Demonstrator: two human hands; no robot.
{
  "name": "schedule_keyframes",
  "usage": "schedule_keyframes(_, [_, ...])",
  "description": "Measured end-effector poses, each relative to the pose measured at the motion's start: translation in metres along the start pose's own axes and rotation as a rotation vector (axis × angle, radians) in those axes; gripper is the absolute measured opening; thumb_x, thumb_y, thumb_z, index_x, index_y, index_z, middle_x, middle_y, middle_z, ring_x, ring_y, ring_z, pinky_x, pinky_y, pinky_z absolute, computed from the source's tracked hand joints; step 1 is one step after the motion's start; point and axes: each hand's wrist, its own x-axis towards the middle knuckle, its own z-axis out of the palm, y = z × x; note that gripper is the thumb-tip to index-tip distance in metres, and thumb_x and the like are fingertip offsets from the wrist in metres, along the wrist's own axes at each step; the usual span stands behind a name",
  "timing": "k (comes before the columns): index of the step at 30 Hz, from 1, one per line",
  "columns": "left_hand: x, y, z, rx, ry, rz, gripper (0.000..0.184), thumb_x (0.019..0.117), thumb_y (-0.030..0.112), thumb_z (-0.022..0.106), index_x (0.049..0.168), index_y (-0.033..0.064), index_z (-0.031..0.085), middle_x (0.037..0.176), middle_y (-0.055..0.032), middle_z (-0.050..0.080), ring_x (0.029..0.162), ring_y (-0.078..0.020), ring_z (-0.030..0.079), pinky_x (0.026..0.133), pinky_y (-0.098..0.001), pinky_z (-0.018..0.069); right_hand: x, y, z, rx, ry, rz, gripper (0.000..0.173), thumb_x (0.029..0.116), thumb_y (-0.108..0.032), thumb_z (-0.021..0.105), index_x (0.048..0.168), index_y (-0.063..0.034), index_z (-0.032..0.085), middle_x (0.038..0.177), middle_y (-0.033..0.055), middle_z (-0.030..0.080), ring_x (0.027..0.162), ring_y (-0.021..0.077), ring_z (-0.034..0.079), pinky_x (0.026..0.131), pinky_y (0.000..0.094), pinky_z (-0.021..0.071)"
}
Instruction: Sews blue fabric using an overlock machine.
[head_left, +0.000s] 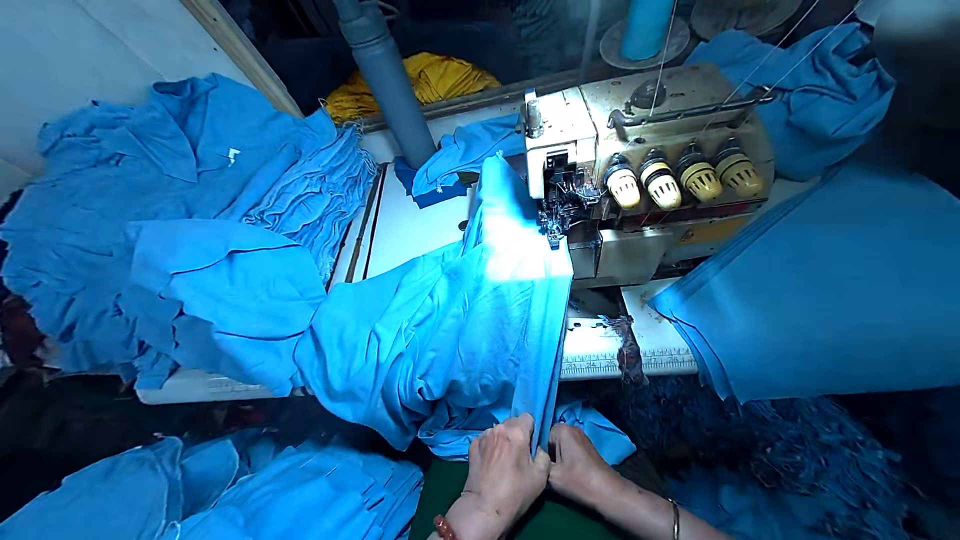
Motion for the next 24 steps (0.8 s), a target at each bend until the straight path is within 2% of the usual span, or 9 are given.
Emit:
schedule_keyframes(5, [-0.006,-0.011,0.001,-0.016,-0.184,-0.102,0.040,0.1004,0.040,0.056,0.107,0.0024,0.070,0.105,-0.0189,0.071,0.107,-0.0356,0.067,0.090,-0.0562,0.0496,0.002,0.006,0.007,0.004,-0.071,0.027,0.035,0.0981,-0.026,0.066,0.098,0.0092,0.067,0.099,0.0258,0.067,0.098,0.0387,0.065,0.090,0.0557,0.0483])
schedule_keyframes(7, [-0.006,-0.025,0.013,-0.240,-0.112,-0.121,0.039,0.1000,0.036,0.061,0.094,-0.0008,0.070,0.093,-0.0180,0.069,0.094,-0.0328,0.068,0.085,-0.0533,0.0506,0.008,0.021,0.017,0.255,-0.008,-0.050,0.023,0.0922,-0.016,0.069,0.094,0.0069,0.066,0.086,0.0173,0.064,0.081,0.0276,0.061,0.079,0.0485,0.0493])
schedule_keyframes(9, [-0.006,-0.036,0.024,-0.602,0.011,-0.188,0.031,0.1002,0.027,0.066,0.090,-0.0019,0.069,0.084,-0.0121,0.072,0.075,-0.0213,0.073,0.075,-0.0401,0.0610,0.006,0.025,0.025,0.669,0.051,-0.089,0.009,0.0886,-0.003,0.071,0.095,0.0023,0.068,0.083,0.0050,0.069,0.076,0.0104,0.065,0.076,0.0318,0.0554])
schedule_keyframes(12, [-0.012,-0.036,0.022,-1.277,0.166,-0.420,0.022,0.1060,0.015,0.057,0.104,-0.0067,0.060,0.080,-0.0151,0.071,0.062,-0.0211,0.072,0.061,-0.0344,0.0621,-0.007,0.007,0.021,1.211,0.033,-0.002,0.010,0.0923,0.007,0.066,0.099,-0.0005,0.064,0.084,0.0053,0.072,0.076,0.0112,0.070,0.077,0.0281,0.0591])
schedule_keyframes(16, [-0.012,-0.046,-0.014,-1.748,0.425,-0.539,0.025,0.1103,0.022,0.042,0.109,0.0006,0.055,0.074,-0.0085,0.063,0.059,-0.0156,0.062,0.056,-0.0305,0.0543,-0.023,-0.010,0.012,1.434,-0.052,-0.078,0.010,0.0967,0.006,0.057,0.099,-0.0023,0.062,0.078,0.0071,0.070,0.071,0.0161,0.070,0.074,0.0337,0.0608])
schedule_keyframes(18, [-0.014,-0.060,-0.049,-1.823,0.547,-0.488,0.029,0.1089,0.029,0.045,0.117,0.0038,0.057,0.092,-0.0101,0.067,0.081,-0.0192,0.067,0.071,-0.0391,0.0575,-0.031,-0.015,0.008,1.462,-0.127,-0.146,0.012,0.0949,0.006,0.056,0.098,-0.0033,0.064,0.079,0.0079,0.072,0.072,0.0173,0.071,0.077,0.0355,0.0616])
schedule_keyframes(20, [-0.021,-0.080,-0.086,-1.682,0.725,-0.353,0.029,0.1069,0.028,0.050,0.121,0.0051,0.058,0.101,-0.0102,0.067,0.091,-0.0202,0.068,0.077,-0.0418,0.0583,-0.039,-0.019,0.004,1.458,-0.210,-0.216,0.015,0.0887,0.005,0.061,0.098,-0.0042,0.068,0.084,0.0086,0.074,0.078,0.0182,0.072,0.081,0.0374,0.0612])
schedule_keyframes(22, [-0.029,-0.103,-0.116,-1.148,1.018,-0.159,0.018,0.1035,0.018,0.060,0.105,0.0000,0.064,0.084,-0.0042,0.066,0.074,-0.0095,0.064,0.069,-0.0294,0.0560,-0.047,-0.025,-0.003,1.410,-0.260,-0.283,0.018,0.0864,0.004,0.065,0.100,-0.0047,0.071,0.094,0.0092,0.076,0.087,0.0197,0.074,0.087,0.0393,0.0608])
schedule_keyframes(24, [-0.047,-0.115,-0.141,-0.622,1.197,0.051,0.016,0.0957,0.013,0.072,0.094,-0.0017,0.065,0.072,0.0010,0.058,0.062,-0.0018,0.050,0.061,-0.0225,0.0448,-0.058,-0.036,-0.015,1.330,-0.246,-0.338,0.020,0.0862,0.006,0.065,0.103,-0.0029,0.071,0.102,0.0101,0.076,0.097,0.0210,0.074,0.093,0.0405,0.0598])
